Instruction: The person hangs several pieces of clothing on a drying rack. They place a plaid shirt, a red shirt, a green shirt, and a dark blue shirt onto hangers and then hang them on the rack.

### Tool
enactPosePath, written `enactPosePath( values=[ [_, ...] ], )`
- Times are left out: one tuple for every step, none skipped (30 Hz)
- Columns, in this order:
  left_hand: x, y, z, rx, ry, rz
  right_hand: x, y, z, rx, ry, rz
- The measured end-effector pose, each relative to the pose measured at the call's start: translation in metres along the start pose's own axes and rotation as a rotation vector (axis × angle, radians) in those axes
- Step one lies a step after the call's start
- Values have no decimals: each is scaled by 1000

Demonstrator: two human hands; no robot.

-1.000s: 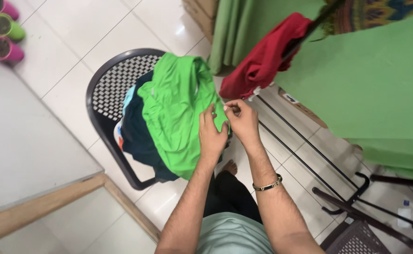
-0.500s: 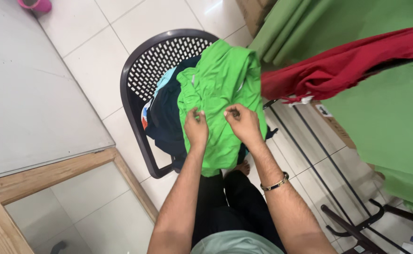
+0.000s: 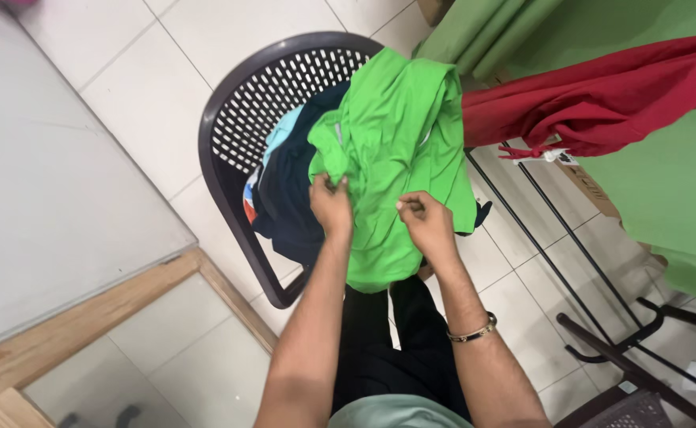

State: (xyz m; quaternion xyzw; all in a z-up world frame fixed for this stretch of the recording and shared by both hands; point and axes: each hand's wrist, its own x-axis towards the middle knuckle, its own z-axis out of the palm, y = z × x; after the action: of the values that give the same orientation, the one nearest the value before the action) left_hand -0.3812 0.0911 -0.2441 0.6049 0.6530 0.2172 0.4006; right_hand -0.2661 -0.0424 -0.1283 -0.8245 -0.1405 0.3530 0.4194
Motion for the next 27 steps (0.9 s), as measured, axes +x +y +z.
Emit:
enactPosePath(
  values=[
    [-9,8,-8,-91,-49,-31,-1,-4,-5,31,10,-12],
    [-20,19,-16,-181,-98,-62,-3,-8,-11,62,20,-24],
    [-29,30,-26,-270,-149,-95,-5,-14,-15,92,31,-35],
    [-37,43,-40,-477,-206,-83,-10,-21,-19,91,46,-49],
    [-42,60,-50,-688,-269,-66,-11,-30,-26,90,69,-70],
    [-47,80,-62,-898,-335,-51,-13,-39,-33,90,92,-90],
    [-50,101,-72,-843,-350,-66,-16,-50,-41,95,103,-140],
    [-50,123,-82,-788,-364,-81,-18,-60,-49,100,114,-190],
    [-55,145,-93,-731,-383,-107,-27,-68,-60,96,127,-229],
    [-57,168,-102,-621,-415,-15,-35,-77,-71,135,126,-235],
    [-56,195,-108,-515,-440,87,-38,-90,-80,176,126,-253],
    [-60,220,-115,-476,-460,355,-42,-102,-93,216,126,-271],
    [-65,245,-122,-429,-485,625,-48,-115,-108,264,100,-309],
    [-69,274,-124,-398,-576,613,-55,-128,-126,311,73,-349],
    [-76,300,-126,-362,-670,597,-70,-137,-142,357,46,-383],
    [-89,323,-130,-460,-813,610,-88,-144,-158,426,7,-382],
    [-100,350,-129,-561,-960,642,-100,-156,-179,495,-18,-402],
    [-115,375,-129,-670,-1084,726,-112,-168,-198,563,-45,-424],
    [-134,395,-129,-776,-1214,793,-126,-176,-214,539,-21,-516],
    [-150,414,-127,-808,-1324,804,-139,-183,-230,511,4,-607],
    [-167,431,-125,-836,-1439,806,-153,-187,-243,480,32,-691],
    [-184,446,-121,-862,-1556,805,-163,-190,-258,442,150,-742],
    [-202,458,-115,-789,-1589,851,-172,-191,-273,404,267,-779],
    [-220,470,-107,-716,-1621,899,-180,-190,-285,362,382,-815],
    [-237,480,-101,-641,-1655,952,-191,-188,-300,386,440,-785],
    [-254,487,-96,-604,-1642,925,-206,-186,-318,411,497,-755],
    [-269,492,-93,-568,-1622,898,-220,-182,-332,436,549,-728]
  ],
)
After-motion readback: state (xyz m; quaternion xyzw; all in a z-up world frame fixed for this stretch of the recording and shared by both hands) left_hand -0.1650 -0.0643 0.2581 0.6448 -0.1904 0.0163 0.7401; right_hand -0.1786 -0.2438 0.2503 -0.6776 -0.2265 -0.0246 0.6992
